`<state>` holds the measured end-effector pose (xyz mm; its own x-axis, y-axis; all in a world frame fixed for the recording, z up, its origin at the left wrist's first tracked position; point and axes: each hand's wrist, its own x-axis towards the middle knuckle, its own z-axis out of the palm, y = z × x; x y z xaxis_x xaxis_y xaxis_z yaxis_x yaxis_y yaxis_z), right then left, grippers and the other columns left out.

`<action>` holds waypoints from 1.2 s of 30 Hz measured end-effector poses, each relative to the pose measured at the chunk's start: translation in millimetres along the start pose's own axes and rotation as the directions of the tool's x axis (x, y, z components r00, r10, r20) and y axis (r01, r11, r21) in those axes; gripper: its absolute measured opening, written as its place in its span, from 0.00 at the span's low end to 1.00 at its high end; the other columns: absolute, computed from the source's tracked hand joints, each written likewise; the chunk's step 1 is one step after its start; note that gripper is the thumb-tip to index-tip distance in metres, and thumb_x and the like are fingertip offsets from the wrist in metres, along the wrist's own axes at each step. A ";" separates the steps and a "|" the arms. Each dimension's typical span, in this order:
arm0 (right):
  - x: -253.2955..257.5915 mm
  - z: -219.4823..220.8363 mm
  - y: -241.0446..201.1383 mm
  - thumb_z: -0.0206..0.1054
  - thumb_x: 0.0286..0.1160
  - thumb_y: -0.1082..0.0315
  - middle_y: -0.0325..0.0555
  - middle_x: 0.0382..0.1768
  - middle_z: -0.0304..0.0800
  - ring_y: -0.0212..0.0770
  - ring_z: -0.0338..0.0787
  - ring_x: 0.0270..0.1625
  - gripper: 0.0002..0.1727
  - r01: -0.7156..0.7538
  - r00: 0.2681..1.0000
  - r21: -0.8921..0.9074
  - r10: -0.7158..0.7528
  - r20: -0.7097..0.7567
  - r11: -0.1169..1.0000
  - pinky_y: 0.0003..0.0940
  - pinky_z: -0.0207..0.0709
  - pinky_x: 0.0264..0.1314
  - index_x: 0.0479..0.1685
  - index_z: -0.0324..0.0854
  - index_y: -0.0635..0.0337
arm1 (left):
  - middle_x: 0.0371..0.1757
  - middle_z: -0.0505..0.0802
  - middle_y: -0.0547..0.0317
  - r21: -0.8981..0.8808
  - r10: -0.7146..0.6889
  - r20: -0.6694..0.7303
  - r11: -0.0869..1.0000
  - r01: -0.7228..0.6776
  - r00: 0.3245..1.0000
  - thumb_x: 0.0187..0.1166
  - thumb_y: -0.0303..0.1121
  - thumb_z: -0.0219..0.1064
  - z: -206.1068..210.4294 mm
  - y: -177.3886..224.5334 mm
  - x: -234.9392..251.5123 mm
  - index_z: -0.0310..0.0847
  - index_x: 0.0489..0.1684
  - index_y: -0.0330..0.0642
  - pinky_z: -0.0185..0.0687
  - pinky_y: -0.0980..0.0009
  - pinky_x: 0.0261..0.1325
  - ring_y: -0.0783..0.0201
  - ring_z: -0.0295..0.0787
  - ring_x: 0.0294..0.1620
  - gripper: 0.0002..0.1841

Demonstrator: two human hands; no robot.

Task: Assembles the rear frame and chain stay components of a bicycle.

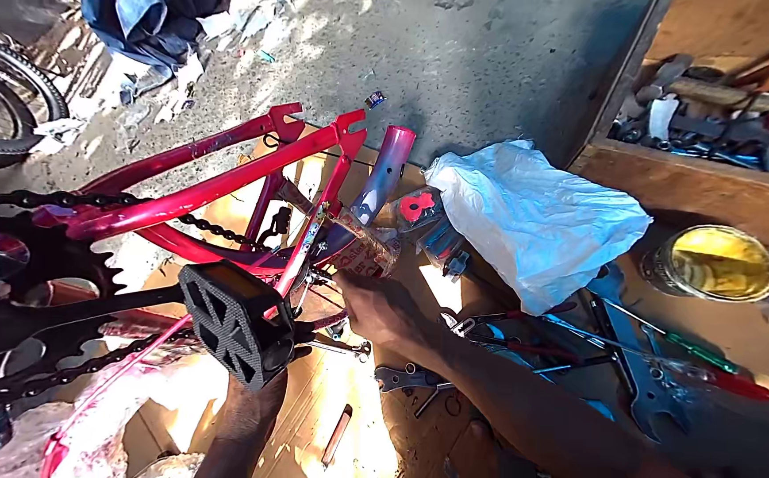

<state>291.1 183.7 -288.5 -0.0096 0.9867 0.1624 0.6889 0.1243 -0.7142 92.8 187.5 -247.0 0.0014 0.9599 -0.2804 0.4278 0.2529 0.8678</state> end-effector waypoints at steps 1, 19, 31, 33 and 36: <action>2.1 -4.7 2.9 0.64 0.79 0.70 0.49 0.40 0.91 0.49 0.93 0.36 0.15 -0.001 1.000 0.041 0.002 -0.021 0.999 0.49 0.85 0.31 0.62 0.84 0.57 | 0.45 0.97 0.47 0.017 -0.024 -0.020 1.000 0.024 1.000 0.92 0.30 0.53 4.4 7.4 -1.8 0.81 0.60 0.30 0.94 0.59 0.49 0.53 0.97 0.45 0.14; -42.2 26.2 -3.0 0.51 0.92 0.62 0.42 0.24 0.81 0.38 0.82 0.22 0.14 -0.029 0.998 0.578 0.055 -0.027 0.816 0.37 0.79 0.24 0.56 0.81 0.56 | 0.45 0.97 0.49 0.073 0.072 0.053 0.994 -0.075 0.996 0.91 0.35 0.52 -8.1 -19.3 -1.5 0.83 0.62 0.36 0.95 0.61 0.47 0.55 0.98 0.44 0.16; -27.2 34.5 -5.5 0.42 0.96 0.50 0.34 0.16 0.68 0.28 0.64 0.10 0.21 -0.670 0.740 0.739 0.024 0.672 -0.067 0.21 0.61 0.10 0.52 0.74 0.55 | 0.32 0.92 0.59 0.570 0.377 0.047 0.751 -0.335 0.925 0.87 0.44 0.57 -10.7 -4.7 -3.6 0.86 0.50 0.36 0.88 0.70 0.30 0.69 0.90 0.27 0.19; -37.3 38.3 1.6 0.41 0.97 0.52 0.38 0.18 0.75 0.30 0.70 0.11 0.23 -0.645 0.763 0.751 0.059 0.644 0.139 0.24 0.67 0.12 0.56 0.76 0.59 | 0.31 0.89 0.54 0.688 0.629 0.104 0.514 -0.512 0.771 0.83 0.44 0.61 -2.5 5.9 -8.5 0.87 0.43 0.33 0.81 0.68 0.33 0.67 0.83 0.27 0.19; -38.4 32.5 10.3 0.44 0.95 0.58 0.42 0.34 0.87 0.35 0.86 0.31 0.20 -0.473 0.853 0.644 0.131 0.505 0.602 0.35 0.82 0.38 0.59 0.80 0.57 | 0.39 0.92 0.51 0.788 0.653 0.177 0.354 -0.504 0.736 0.79 0.48 0.63 7.9 30.8 -12.0 0.91 0.44 0.39 0.87 0.58 0.40 0.58 0.90 0.38 0.20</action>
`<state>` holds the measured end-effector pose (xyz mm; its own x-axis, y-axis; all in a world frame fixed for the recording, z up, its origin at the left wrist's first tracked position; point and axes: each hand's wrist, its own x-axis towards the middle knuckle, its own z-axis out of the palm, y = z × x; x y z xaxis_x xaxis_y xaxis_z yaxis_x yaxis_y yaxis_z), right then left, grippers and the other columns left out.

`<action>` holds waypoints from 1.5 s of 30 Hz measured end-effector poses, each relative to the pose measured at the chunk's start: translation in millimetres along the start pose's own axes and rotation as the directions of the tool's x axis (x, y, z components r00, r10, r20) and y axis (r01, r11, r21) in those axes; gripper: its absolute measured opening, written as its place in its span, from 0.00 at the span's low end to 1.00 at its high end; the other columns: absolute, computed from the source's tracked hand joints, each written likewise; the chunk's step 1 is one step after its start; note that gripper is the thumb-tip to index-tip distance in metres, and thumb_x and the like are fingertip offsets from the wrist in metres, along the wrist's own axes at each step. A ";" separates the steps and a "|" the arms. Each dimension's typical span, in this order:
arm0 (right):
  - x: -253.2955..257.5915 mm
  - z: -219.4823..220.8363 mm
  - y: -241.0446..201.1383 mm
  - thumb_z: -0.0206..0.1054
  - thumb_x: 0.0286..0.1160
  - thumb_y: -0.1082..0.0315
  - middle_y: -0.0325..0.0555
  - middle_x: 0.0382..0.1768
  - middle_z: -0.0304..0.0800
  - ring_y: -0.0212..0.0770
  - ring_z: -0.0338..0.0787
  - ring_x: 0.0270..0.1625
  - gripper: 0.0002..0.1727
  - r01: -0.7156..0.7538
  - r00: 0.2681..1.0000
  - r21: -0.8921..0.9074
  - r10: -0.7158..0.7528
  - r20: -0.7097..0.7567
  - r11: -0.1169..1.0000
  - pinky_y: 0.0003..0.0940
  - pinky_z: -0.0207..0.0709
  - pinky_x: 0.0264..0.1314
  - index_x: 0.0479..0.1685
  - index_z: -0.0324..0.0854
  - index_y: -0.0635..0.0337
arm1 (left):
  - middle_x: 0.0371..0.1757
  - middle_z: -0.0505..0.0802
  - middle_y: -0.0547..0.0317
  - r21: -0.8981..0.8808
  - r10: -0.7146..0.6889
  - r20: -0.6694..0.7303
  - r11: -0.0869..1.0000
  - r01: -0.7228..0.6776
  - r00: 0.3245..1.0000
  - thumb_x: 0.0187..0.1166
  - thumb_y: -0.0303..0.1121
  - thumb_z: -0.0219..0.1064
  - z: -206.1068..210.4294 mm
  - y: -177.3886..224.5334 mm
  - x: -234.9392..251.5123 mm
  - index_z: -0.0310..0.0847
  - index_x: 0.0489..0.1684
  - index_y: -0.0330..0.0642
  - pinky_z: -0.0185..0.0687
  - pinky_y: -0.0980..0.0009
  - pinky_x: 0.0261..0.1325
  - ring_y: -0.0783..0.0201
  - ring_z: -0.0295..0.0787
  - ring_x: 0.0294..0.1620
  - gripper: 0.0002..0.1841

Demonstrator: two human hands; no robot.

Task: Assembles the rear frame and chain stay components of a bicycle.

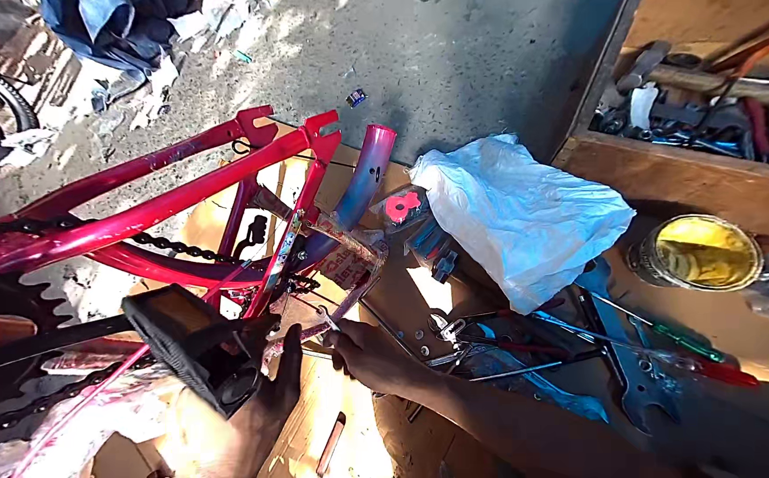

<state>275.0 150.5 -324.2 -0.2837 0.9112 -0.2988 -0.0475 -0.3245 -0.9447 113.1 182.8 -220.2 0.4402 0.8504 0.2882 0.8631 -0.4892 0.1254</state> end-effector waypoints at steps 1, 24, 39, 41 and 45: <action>-1.3 -5.5 -6.7 0.48 0.92 0.63 0.45 0.41 0.87 0.40 0.88 0.41 0.17 0.072 0.994 -0.147 -0.084 -0.077 0.986 0.41 0.82 0.48 0.61 0.81 0.57 | 0.39 0.94 0.51 0.039 -0.015 0.033 0.999 0.014 0.999 0.79 0.51 0.63 2.1 -1.5 0.8 0.92 0.44 0.40 0.89 0.52 0.41 0.55 0.93 0.38 0.22; 108.4 -78.9 -184.6 0.89 0.50 0.52 0.53 0.82 0.72 0.58 0.78 0.79 0.47 0.459 0.863 -0.864 -0.124 0.489 -0.208 0.60 0.76 0.74 0.78 0.75 0.55 | 0.40 0.96 0.45 -0.703 -0.447 0.675 -0.147 0.696 0.587 0.92 0.37 0.57 63.2 19.2 -7.2 0.84 0.53 0.30 0.95 0.60 0.41 0.55 0.96 0.37 0.16; 98.7 -63.3 -202.6 0.68 0.75 0.73 0.66 0.78 0.75 0.64 0.78 0.78 0.26 0.461 0.882 -0.877 -0.038 0.469 -0.134 0.60 0.73 0.76 0.75 0.77 0.68 | 0.40 0.93 0.42 -0.846 -0.731 0.511 -0.521 0.113 0.453 0.80 0.26 0.71 85.2 51.5 -2.6 0.83 0.51 0.29 0.94 0.58 0.45 0.52 0.95 0.36 0.09; 107.5 -73.9 -190.1 0.66 0.74 0.76 0.70 0.71 0.80 0.68 0.83 0.71 0.21 0.521 0.833 -0.845 -0.145 0.534 -0.118 0.64 0.77 0.68 0.67 0.81 0.72 | 0.48 0.92 0.41 -0.796 -0.696 0.535 -0.606 0.009 0.478 0.87 0.29 0.62 83.3 49.9 -2.4 0.78 0.59 0.32 0.92 0.58 0.48 0.52 0.94 0.41 0.11; 95.9 -64.9 -201.4 0.64 0.80 0.71 0.65 0.78 0.76 0.63 0.82 0.75 0.21 0.453 0.886 -0.888 -0.076 0.458 -0.072 0.63 0.77 0.69 0.71 0.79 0.67 | 0.44 0.93 0.44 -0.787 -0.707 0.482 -0.609 -0.098 0.518 0.84 0.27 0.66 77.7 48.7 7.0 0.82 0.59 0.33 0.93 0.60 0.48 0.56 0.93 0.39 0.11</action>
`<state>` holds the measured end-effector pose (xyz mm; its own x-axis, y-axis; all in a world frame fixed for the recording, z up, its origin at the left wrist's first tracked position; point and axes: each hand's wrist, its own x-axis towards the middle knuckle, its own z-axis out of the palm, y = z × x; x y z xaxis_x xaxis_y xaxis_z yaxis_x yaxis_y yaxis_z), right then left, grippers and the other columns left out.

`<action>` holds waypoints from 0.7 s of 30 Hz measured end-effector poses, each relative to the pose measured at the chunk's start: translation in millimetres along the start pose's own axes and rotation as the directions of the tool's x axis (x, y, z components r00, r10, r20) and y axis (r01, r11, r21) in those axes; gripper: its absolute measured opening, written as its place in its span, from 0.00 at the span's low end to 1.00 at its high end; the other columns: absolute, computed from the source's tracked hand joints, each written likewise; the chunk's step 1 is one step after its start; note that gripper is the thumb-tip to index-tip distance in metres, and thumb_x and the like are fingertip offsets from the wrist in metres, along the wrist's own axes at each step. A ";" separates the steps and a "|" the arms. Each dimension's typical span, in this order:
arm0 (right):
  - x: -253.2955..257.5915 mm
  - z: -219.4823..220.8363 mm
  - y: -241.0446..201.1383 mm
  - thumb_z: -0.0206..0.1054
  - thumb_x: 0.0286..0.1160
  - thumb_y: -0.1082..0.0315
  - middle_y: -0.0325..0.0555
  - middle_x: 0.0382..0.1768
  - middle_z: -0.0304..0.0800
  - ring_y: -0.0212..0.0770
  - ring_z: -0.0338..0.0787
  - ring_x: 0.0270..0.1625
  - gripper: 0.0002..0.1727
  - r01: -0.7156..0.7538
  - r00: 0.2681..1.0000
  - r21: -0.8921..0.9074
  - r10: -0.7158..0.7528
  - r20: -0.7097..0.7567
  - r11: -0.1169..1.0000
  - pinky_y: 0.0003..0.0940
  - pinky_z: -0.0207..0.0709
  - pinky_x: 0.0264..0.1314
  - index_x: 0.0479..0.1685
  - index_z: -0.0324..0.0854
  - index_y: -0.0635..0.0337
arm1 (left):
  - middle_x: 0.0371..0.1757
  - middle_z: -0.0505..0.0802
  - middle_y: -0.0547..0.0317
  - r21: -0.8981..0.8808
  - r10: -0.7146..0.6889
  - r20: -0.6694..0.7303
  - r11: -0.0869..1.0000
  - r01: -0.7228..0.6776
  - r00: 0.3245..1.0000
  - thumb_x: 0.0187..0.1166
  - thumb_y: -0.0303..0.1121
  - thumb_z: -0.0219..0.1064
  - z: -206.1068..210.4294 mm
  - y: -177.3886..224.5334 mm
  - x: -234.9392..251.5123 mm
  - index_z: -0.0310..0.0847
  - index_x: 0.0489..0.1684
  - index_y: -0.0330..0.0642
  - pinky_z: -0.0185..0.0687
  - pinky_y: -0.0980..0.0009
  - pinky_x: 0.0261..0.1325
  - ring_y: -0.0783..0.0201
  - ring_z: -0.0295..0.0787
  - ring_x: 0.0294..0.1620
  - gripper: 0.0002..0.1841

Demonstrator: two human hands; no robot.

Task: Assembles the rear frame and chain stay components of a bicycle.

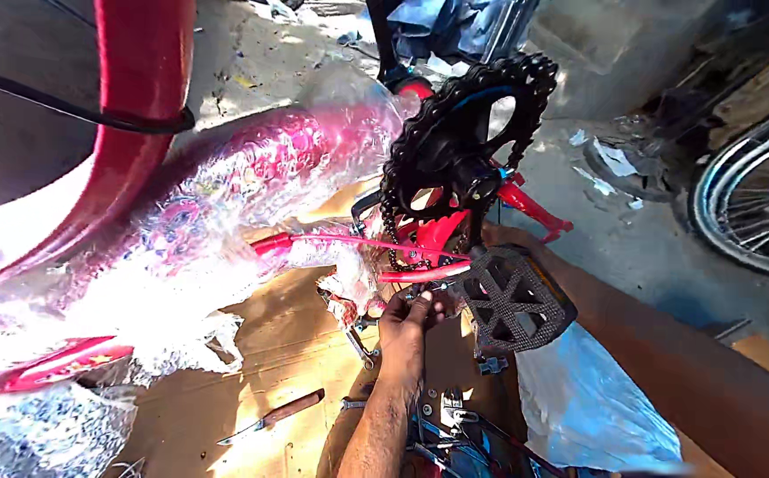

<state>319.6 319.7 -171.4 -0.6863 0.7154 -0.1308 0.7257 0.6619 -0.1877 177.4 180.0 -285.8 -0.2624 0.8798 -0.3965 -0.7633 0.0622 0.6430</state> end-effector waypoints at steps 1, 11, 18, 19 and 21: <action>5.2 13.1 14.3 0.65 0.79 0.65 0.61 0.77 0.78 0.60 0.86 0.71 0.21 0.040 0.998 -0.057 -0.044 -0.054 0.998 0.60 0.83 0.60 0.70 0.80 0.61 | 0.41 0.93 0.46 0.005 0.000 -0.005 1.000 0.000 1.000 0.82 0.26 0.69 3.0 1.0 1.5 0.84 0.57 0.33 0.93 0.62 0.46 0.57 0.93 0.37 0.10; 12.8 21.6 30.3 0.68 0.74 0.71 0.60 0.78 0.78 0.59 0.91 0.63 0.27 0.067 0.997 -0.143 -0.072 -0.029 0.988 0.56 0.85 0.52 0.75 0.77 0.63 | 0.33 0.93 0.48 0.028 -0.006 0.012 1.000 0.006 1.000 0.82 0.28 0.69 4.7 -0.4 9.3 0.86 0.44 0.32 0.92 0.67 0.39 0.61 0.92 0.29 0.07; 10.4 19.2 27.1 0.66 0.75 0.72 0.58 0.77 0.80 0.59 0.92 0.59 0.28 0.035 0.998 -0.154 -0.042 -0.042 0.987 0.59 0.84 0.46 0.78 0.76 0.59 | 0.30 0.89 0.51 -0.107 -0.028 -0.101 0.994 0.017 0.995 0.84 0.29 0.67 16.4 -4.5 2.3 0.84 0.38 0.34 0.86 0.71 0.30 0.64 0.84 0.24 0.07; 9.6 21.0 28.9 0.65 0.74 0.74 0.57 0.77 0.80 0.59 0.93 0.57 0.28 0.051 0.996 -0.157 -0.062 -0.062 0.986 0.58 0.84 0.43 0.78 0.76 0.58 | 0.30 0.89 0.51 -0.105 -0.023 -0.095 0.994 0.013 0.995 0.84 0.29 0.67 14.7 -4.9 1.9 0.84 0.38 0.34 0.85 0.72 0.30 0.65 0.84 0.23 0.07; 8.3 22.4 30.7 0.64 0.71 0.77 0.59 0.73 0.83 0.59 0.95 0.49 0.28 0.107 0.985 -0.155 -0.125 -0.115 0.982 0.56 0.83 0.36 0.75 0.78 0.61 | 0.29 0.90 0.52 -0.020 0.040 -0.094 0.999 -0.043 0.995 0.84 0.31 0.68 11.9 -7.9 2.0 0.84 0.38 0.36 0.86 0.72 0.31 0.66 0.85 0.24 0.07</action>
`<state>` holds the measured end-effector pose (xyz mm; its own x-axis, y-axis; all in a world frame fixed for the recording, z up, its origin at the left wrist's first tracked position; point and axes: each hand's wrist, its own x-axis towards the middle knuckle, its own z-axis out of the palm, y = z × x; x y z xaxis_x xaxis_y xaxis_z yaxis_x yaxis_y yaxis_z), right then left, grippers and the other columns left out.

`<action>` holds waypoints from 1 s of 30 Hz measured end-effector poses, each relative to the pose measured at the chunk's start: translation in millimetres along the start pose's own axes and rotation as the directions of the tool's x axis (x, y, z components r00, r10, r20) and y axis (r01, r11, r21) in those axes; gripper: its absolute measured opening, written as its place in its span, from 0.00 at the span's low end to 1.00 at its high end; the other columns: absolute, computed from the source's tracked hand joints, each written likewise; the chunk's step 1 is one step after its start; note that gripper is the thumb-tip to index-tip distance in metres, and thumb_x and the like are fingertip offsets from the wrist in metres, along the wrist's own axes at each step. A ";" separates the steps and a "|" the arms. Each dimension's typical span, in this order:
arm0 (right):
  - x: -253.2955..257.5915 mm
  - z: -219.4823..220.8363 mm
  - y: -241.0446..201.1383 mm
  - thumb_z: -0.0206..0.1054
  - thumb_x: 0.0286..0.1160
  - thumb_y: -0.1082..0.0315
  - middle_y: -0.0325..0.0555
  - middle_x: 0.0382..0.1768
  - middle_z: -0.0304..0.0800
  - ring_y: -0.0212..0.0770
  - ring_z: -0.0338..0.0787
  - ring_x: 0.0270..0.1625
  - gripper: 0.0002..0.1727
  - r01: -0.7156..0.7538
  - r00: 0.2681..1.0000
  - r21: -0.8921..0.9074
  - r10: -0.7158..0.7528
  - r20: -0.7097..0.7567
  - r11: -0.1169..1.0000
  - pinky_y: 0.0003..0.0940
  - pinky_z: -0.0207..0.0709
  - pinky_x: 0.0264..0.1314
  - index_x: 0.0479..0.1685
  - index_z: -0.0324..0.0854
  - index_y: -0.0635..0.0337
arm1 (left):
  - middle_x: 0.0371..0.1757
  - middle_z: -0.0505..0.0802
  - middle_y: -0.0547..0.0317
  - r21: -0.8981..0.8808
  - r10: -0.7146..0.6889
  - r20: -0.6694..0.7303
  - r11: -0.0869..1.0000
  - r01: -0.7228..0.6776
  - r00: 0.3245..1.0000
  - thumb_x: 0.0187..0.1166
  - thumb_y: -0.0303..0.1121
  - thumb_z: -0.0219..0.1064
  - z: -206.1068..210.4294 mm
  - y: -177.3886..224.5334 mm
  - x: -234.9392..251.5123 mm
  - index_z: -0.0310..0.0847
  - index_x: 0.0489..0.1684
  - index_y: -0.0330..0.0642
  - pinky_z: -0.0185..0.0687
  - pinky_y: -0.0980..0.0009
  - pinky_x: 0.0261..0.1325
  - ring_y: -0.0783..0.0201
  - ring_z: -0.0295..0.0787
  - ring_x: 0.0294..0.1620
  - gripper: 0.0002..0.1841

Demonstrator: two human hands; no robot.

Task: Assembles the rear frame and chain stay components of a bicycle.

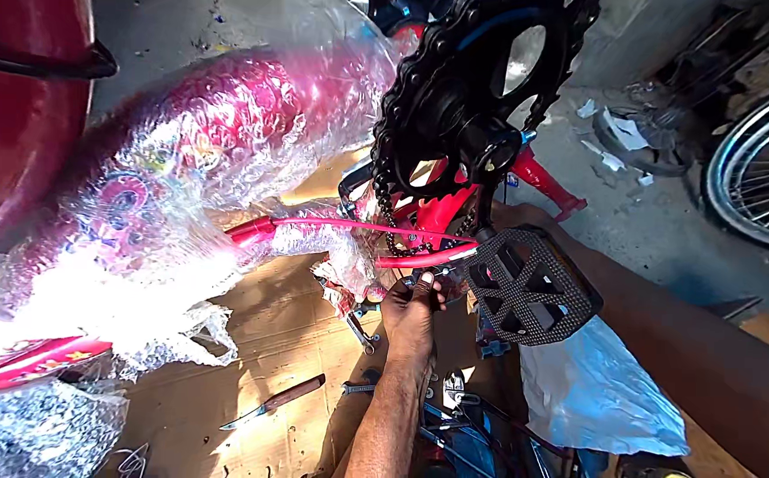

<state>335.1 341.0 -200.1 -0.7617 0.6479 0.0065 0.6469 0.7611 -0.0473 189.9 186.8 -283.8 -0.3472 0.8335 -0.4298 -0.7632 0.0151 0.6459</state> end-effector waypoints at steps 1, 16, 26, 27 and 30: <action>0.3 -0.6 0.3 0.66 0.71 0.76 0.59 0.72 0.84 0.59 0.95 0.47 0.28 0.010 1.000 -0.007 -0.010 0.001 1.000 0.55 0.83 0.35 0.75 0.77 0.61 | 0.29 0.90 0.53 0.039 0.039 -0.022 0.999 -0.038 0.999 0.83 0.32 0.69 0.4 -2.8 -0.5 0.84 0.38 0.37 0.86 0.71 0.32 0.65 0.86 0.24 0.07; -2.3 5.7 6.0 0.67 0.72 0.68 0.59 0.61 0.89 0.59 0.94 0.48 0.27 0.018 0.999 0.001 -0.018 -0.046 1.000 0.57 0.84 0.39 0.75 0.76 0.57 | 0.36 0.93 0.48 -0.151 -0.032 0.016 0.988 0.034 0.999 0.83 0.29 0.68 4.5 -11.6 -3.0 0.85 0.43 0.33 0.91 0.65 0.46 0.61 0.92 0.33 0.06; -5.9 -6.4 -9.9 0.67 0.65 0.79 0.63 0.65 0.88 0.65 0.94 0.55 0.27 -0.016 0.999 0.045 0.018 -0.048 0.999 0.64 0.83 0.42 0.70 0.81 0.63 | 0.31 0.87 0.56 0.021 0.070 -0.149 0.997 -0.068 0.986 0.88 0.36 0.64 16.0 -14.9 -10.7 0.81 0.38 0.41 0.83 0.69 0.39 0.65 0.84 0.31 0.10; -4.9 -8.0 -10.2 0.67 0.65 0.78 0.62 0.68 0.87 0.64 0.93 0.58 0.28 -0.029 0.999 0.035 0.029 -0.016 0.999 0.63 0.83 0.44 0.71 0.80 0.62 | 0.35 0.88 0.57 0.058 0.074 -0.094 0.996 -0.069 0.993 0.89 0.41 0.61 9.2 -13.4 -12.5 0.81 0.45 0.44 0.84 0.67 0.43 0.66 0.86 0.34 0.11; -3.0 -7.8 -8.6 0.67 0.64 0.77 0.60 0.71 0.85 0.62 0.93 0.60 0.30 -0.031 0.999 0.004 0.030 0.027 1.000 0.61 0.83 0.44 0.74 0.79 0.61 | 0.38 0.85 0.61 0.103 0.138 0.045 0.985 -0.142 0.989 0.93 0.44 0.50 -14.9 -6.6 -7.4 0.75 0.57 0.48 0.90 0.64 0.45 0.66 0.87 0.35 0.13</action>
<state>332.1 332.7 -191.8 -0.7423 0.6697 -0.0215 0.6698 0.7408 -0.0518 189.4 172.3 -294.3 -0.4241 0.8517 -0.3078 -0.6460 -0.0463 0.7620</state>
